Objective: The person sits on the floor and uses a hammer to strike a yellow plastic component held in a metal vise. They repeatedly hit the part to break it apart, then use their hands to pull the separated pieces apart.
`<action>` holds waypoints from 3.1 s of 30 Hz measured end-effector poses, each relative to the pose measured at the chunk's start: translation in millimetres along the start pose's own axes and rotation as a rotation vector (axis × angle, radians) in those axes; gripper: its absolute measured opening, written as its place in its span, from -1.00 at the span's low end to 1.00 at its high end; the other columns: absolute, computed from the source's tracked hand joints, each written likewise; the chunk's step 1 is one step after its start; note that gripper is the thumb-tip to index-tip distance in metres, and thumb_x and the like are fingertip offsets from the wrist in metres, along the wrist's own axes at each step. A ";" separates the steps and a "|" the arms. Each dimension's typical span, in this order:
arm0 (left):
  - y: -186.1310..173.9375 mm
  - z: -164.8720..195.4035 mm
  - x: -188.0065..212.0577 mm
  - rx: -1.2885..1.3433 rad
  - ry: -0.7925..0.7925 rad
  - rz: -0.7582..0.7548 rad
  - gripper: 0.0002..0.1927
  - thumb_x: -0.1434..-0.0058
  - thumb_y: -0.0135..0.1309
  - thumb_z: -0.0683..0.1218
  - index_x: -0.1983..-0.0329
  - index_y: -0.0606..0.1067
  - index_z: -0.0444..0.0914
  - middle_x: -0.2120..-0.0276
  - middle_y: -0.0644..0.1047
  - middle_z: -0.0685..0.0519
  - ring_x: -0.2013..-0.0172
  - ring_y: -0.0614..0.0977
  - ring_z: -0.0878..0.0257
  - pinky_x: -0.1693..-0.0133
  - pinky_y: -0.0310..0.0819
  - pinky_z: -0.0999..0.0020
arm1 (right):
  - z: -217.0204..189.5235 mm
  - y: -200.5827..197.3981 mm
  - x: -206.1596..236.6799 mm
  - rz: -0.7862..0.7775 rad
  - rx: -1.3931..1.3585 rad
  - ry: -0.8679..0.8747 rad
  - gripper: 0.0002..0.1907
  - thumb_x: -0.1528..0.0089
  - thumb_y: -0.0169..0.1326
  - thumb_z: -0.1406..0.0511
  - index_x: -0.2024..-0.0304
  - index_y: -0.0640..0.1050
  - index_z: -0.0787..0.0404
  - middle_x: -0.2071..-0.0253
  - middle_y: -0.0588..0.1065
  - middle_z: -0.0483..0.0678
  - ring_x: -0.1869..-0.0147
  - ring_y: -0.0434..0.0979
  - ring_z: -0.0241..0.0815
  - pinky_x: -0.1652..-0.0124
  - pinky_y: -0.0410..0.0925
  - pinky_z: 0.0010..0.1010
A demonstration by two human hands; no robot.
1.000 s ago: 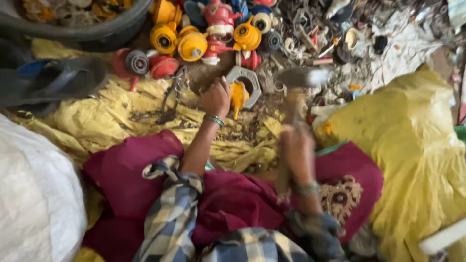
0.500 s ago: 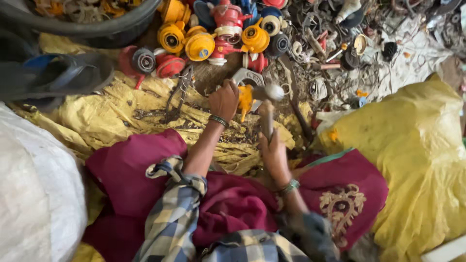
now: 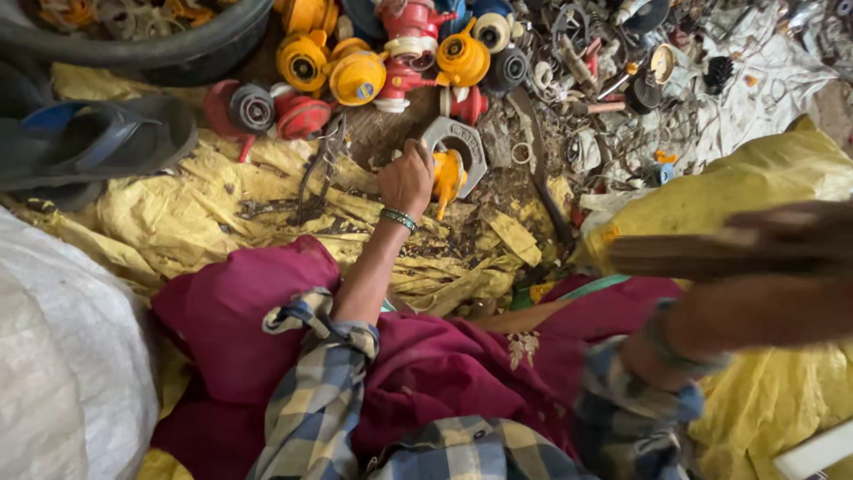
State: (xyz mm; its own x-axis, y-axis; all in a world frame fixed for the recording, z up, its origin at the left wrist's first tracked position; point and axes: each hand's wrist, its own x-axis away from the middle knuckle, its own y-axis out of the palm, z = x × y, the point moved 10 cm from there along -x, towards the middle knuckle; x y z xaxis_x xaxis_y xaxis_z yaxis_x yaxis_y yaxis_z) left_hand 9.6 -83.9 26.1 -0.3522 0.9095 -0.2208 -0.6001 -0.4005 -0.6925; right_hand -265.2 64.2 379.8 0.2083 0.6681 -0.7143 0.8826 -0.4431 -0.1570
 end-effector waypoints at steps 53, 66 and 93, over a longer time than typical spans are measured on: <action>-5.4 9.5 -6.4 -0.013 0.130 0.113 -0.55 -0.30 -0.12 0.18 0.17 0.54 -0.27 0.73 0.54 -0.11 0.70 0.61 -0.03 0.64 0.47 0.03 | 147.1 100.6 207.2 -0.693 0.635 0.753 -0.60 -0.31 0.06 0.19 -0.01 0.45 0.43 0.48 0.57 0.09 0.52 0.61 -0.13 0.51 0.49 -0.21; -2.0 -3.1 -5.2 -0.026 -0.029 -0.012 -0.60 -0.49 -0.20 0.10 0.35 0.47 -0.21 0.63 0.57 -0.12 0.62 0.63 -0.08 0.57 0.51 0.02 | 31.2 7.3 48.9 -0.014 0.028 0.107 -0.62 -0.50 -0.10 0.11 0.05 0.47 0.34 0.33 0.51 0.08 0.29 0.50 -0.08 0.21 0.39 -0.21; 29.5 -32.6 -5.2 0.402 -0.079 -0.127 -0.59 -0.42 -0.14 0.15 0.20 0.52 -0.25 0.36 0.61 -0.23 0.30 0.62 -0.27 0.26 0.46 -0.16 | 225.3 89.1 250.0 -0.571 0.161 1.203 -0.67 -0.40 -0.03 0.10 0.10 0.50 0.23 0.44 0.39 -0.21 0.40 0.35 -0.42 0.41 0.30 -0.49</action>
State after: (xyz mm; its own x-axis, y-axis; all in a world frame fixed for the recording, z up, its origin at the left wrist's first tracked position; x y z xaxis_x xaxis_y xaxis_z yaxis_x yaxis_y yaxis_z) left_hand 17.1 -96.7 -15.6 -0.3021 0.9493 -0.0868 -0.8687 -0.3116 -0.3849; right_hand -229.4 57.2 33.6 0.1417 0.8519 0.5043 0.9280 0.0630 -0.3671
